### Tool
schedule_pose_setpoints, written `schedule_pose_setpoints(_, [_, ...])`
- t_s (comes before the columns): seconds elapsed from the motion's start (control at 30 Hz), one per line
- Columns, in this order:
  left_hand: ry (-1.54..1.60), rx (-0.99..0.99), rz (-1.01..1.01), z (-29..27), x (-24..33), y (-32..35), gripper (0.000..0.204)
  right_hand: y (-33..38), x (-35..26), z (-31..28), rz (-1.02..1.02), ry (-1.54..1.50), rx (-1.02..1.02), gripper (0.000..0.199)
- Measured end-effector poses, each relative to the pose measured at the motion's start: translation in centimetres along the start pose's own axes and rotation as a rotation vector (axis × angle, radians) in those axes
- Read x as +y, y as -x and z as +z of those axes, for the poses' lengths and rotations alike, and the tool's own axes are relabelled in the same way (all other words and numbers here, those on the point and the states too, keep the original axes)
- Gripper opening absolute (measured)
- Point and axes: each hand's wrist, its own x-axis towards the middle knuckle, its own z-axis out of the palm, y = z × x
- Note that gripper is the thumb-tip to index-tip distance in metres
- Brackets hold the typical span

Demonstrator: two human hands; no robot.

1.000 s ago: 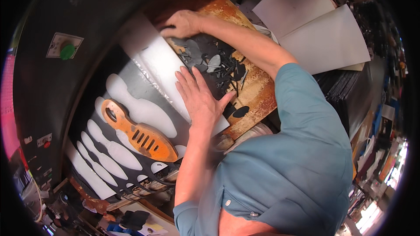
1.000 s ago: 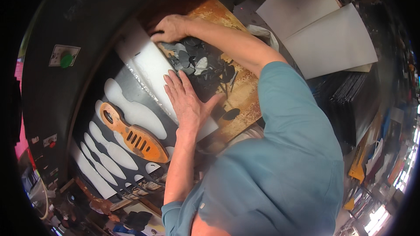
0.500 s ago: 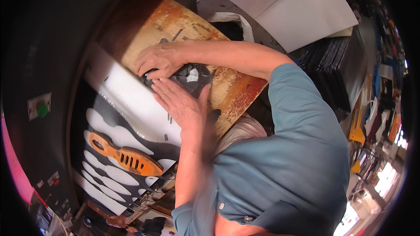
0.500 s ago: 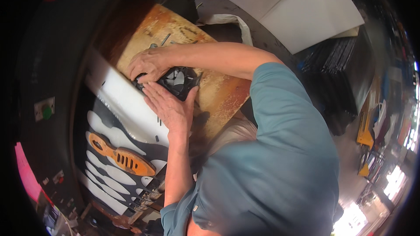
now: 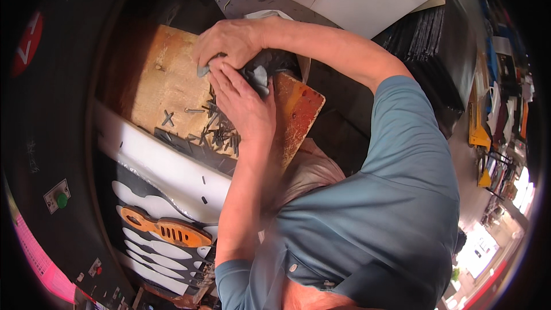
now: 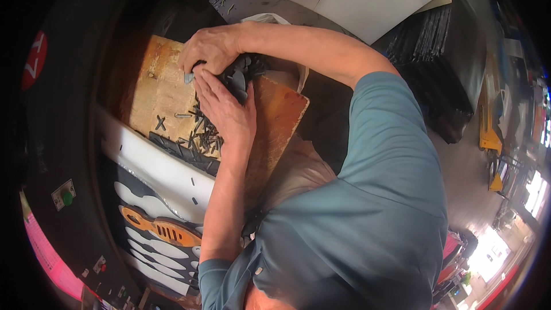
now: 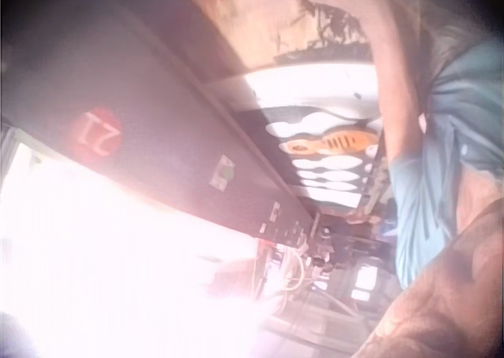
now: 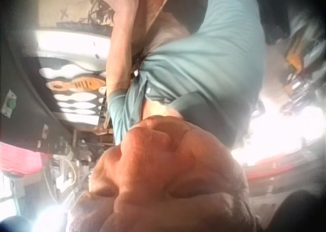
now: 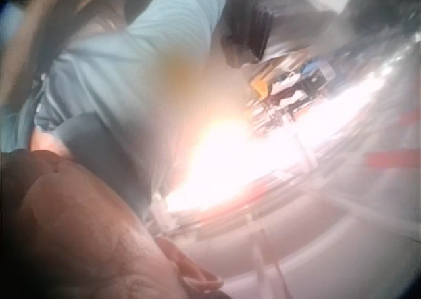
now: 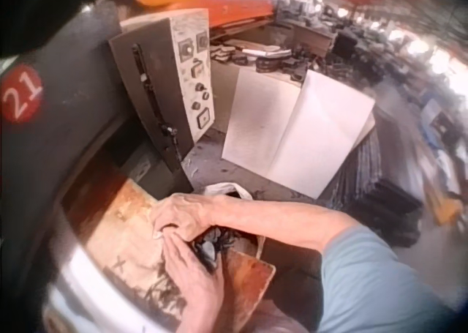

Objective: The person removes black rubber sole pieces from a die-cut sheet, stacks them, and uses a heated tool to press and fuse the layers together. The person repeatedly flips and presses the stack to bond the soles.

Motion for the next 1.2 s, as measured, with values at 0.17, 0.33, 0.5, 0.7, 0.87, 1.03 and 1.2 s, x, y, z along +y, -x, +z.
schedule_pose_setpoints(0.17, [0.034,-0.010,0.057,1.8,1.6,-3.2,0.109,3.9,1.6,-2.3,0.168,0.051,0.178,0.020])
schedule_pose_setpoints(0.33, [0.369,-0.121,0.159,1.2,2.2,-5.9,0.106,7.2,1.8,-3.5,0.390,0.116,0.325,0.018])
schedule_pose_setpoints(0.5, [0.275,-0.092,0.013,-6.9,-2.2,-1.3,0.076,5.9,-3.7,0.1,0.287,0.158,0.554,0.008])
schedule_pose_setpoints(0.7, [0.307,-0.012,-0.687,-10.6,-9.2,1.8,0.068,-0.5,-15.1,15.4,0.120,0.254,0.244,0.063])
schedule_pose_setpoints(0.87, [-0.008,-0.181,-0.513,-8.3,-8.7,1.7,0.069,-0.8,-14.4,18.4,0.081,0.364,0.177,0.042])
schedule_pose_setpoints(1.03, [0.120,-0.024,-0.463,-9.2,-9.4,1.9,0.065,0.5,-13.8,14.9,0.109,0.501,0.207,0.038])
schedule_pose_setpoints(1.2, [0.068,-0.051,-0.486,-8.5,-11.2,1.0,0.060,-1.7,-14.8,16.1,0.113,0.405,0.246,0.052])
